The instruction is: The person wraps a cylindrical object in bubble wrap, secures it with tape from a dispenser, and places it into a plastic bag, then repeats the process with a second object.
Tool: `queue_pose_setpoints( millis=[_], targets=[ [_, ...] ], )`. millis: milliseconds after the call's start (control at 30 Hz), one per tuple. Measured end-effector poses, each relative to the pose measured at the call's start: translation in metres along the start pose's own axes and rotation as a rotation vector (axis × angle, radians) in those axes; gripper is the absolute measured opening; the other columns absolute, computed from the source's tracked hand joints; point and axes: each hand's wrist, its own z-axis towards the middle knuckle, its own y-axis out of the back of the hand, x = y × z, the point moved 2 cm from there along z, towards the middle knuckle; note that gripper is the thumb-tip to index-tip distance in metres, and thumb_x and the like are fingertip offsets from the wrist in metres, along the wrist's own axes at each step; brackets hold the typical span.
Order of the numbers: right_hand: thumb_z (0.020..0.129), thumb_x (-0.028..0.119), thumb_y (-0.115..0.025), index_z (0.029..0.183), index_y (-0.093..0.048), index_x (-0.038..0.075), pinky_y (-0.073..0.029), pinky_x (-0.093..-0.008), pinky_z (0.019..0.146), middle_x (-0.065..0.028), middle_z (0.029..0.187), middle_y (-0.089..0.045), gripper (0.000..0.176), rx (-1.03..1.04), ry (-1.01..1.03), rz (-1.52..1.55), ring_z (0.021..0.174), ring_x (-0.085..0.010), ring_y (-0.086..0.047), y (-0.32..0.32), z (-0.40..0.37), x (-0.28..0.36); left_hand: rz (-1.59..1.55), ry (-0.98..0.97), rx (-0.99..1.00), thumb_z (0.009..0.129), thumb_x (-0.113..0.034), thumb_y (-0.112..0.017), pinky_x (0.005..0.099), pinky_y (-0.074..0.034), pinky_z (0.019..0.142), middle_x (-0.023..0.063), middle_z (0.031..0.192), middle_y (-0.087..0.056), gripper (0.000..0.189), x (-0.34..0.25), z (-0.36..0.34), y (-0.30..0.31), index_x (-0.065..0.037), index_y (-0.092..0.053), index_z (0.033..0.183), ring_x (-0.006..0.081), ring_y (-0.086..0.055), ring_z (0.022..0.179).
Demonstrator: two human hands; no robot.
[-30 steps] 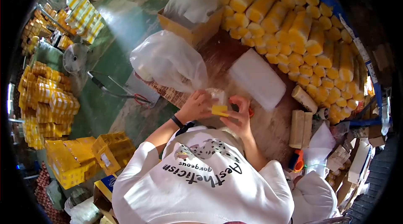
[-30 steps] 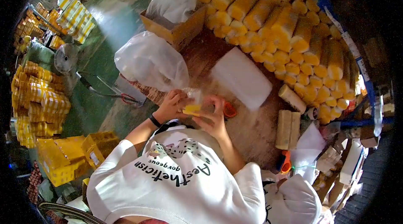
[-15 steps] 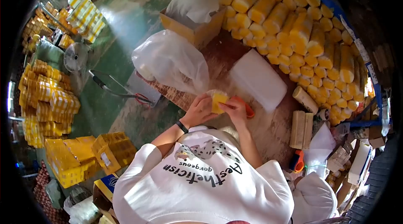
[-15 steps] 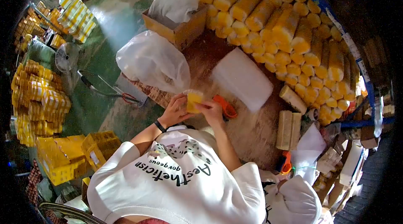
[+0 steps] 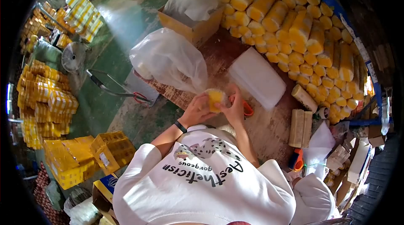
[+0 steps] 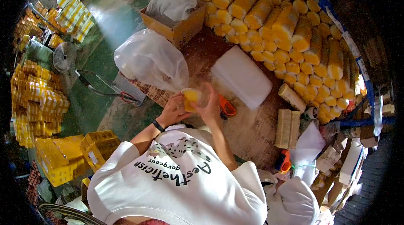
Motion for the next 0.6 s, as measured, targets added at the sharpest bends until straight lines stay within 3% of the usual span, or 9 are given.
queue_pose_setpoints(
  millis=[67, 167, 233, 300, 367, 467, 567, 600],
  targets=[
    [0.070, 0.029, -0.080, 0.138, -0.033, 0.009, -0.038, -0.0372, 0.092, -0.0126, 0.132, -0.041, 0.084, 0.028, -0.031, 0.086, 0.109, -0.0240, -0.045, 0.000, 0.004, -0.017, -0.014, -0.001, 0.006, 0.075, -0.025, -0.077, 0.0475, -0.041, 0.097, 0.0142, 0.122, -0.045, 0.038, 0.001, -0.001, 0.000, -0.014, -0.059, 0.107, 0.0377, -0.044, 0.120],
    [0.067, 0.022, -0.082, 0.133, -0.038, 0.007, -0.040, -0.0284, 0.076, -0.0026, 0.094, -0.043, 0.081, -0.091, 0.080, 0.061, 0.083, -0.0140, -0.042, -0.005, 0.001, -0.023, -0.020, -0.014, 0.008, 0.074, -0.023, -0.078, 0.0459, -0.039, 0.099, 0.0141, 0.123, -0.044, 0.042, -0.002, 0.000, 0.001, -0.013, -0.058, 0.110, 0.0358, -0.044, 0.121],
    [0.067, 0.023, -0.082, 0.132, -0.038, 0.007, -0.041, -0.0298, 0.079, -0.0037, 0.101, -0.045, 0.080, -0.086, 0.056, 0.101, 0.088, -0.0152, -0.044, -0.010, 0.001, -0.026, -0.524, 0.327, -0.143, 0.073, -0.023, -0.079, 0.0441, -0.040, 0.099, 0.0144, 0.124, -0.044, 0.046, 0.001, -0.010, -0.010, -0.012, -0.057, 0.112, 0.0353, -0.044, 0.121],
    [0.069, 0.028, -0.081, 0.133, -0.037, 0.007, -0.039, -0.0326, 0.086, -0.0074, 0.113, -0.045, 0.080, -0.048, 0.028, 0.121, 0.100, -0.0189, -0.044, -0.012, 0.001, -0.028, -0.556, 0.400, -0.153, 0.072, -0.022, -0.080, 0.0424, -0.040, 0.098, 0.0146, 0.124, -0.043, 0.049, 0.001, -0.013, -0.010, -0.013, -0.056, 0.114, 0.0345, -0.043, 0.122],
    [0.072, 0.036, -0.079, 0.135, -0.035, 0.006, -0.036, -0.0369, 0.097, -0.0136, 0.131, -0.041, 0.083, 0.021, -0.006, 0.120, 0.119, -0.0252, -0.042, -0.011, 0.000, -0.029, -0.122, 0.196, -0.017, 0.071, -0.022, -0.082, 0.0406, -0.040, 0.098, 0.0146, 0.125, -0.041, 0.053, -0.002, -0.007, 0.003, -0.013, -0.055, 0.115, 0.0334, -0.043, 0.122],
    [0.072, 0.036, -0.078, 0.130, -0.041, 0.008, -0.038, -0.0359, 0.096, -0.0133, 0.128, -0.043, 0.075, 0.100, 0.127, 0.222, 0.118, -0.0253, -0.044, -0.014, 0.006, -0.032, 0.106, 0.054, -0.021, 0.069, -0.022, -0.083, 0.0392, -0.042, 0.096, 0.0135, 0.126, -0.040, 0.055, -0.006, -0.007, 0.004, -0.016, -0.055, 0.116, 0.0317, -0.043, 0.121],
    [0.072, 0.034, -0.079, 0.122, -0.049, 0.008, -0.043, -0.0336, 0.089, -0.0110, 0.114, -0.053, 0.063, 0.200, -0.003, 0.470, 0.106, -0.0219, -0.052, -0.023, 0.017, -0.035, 0.088, -0.016, -0.029, 0.067, -0.020, -0.084, 0.0387, -0.042, 0.095, 0.0124, 0.126, -0.038, 0.052, -0.009, -0.002, 0.008, -0.018, -0.056, 0.112, 0.0315, -0.043, 0.121],
    [0.073, 0.032, -0.077, 0.118, -0.051, 0.008, -0.044, -0.0329, 0.087, -0.0098, 0.109, -0.055, 0.058, 0.175, -0.031, 0.413, 0.101, -0.0204, -0.054, -0.027, 0.023, -0.038, 0.100, -0.053, -0.067, 0.068, -0.022, -0.083, 0.0392, -0.042, 0.094, 0.0124, 0.125, -0.039, 0.050, -0.010, -0.002, 0.009, -0.018, -0.056, 0.110, 0.0311, -0.044, 0.120]
  ],
)
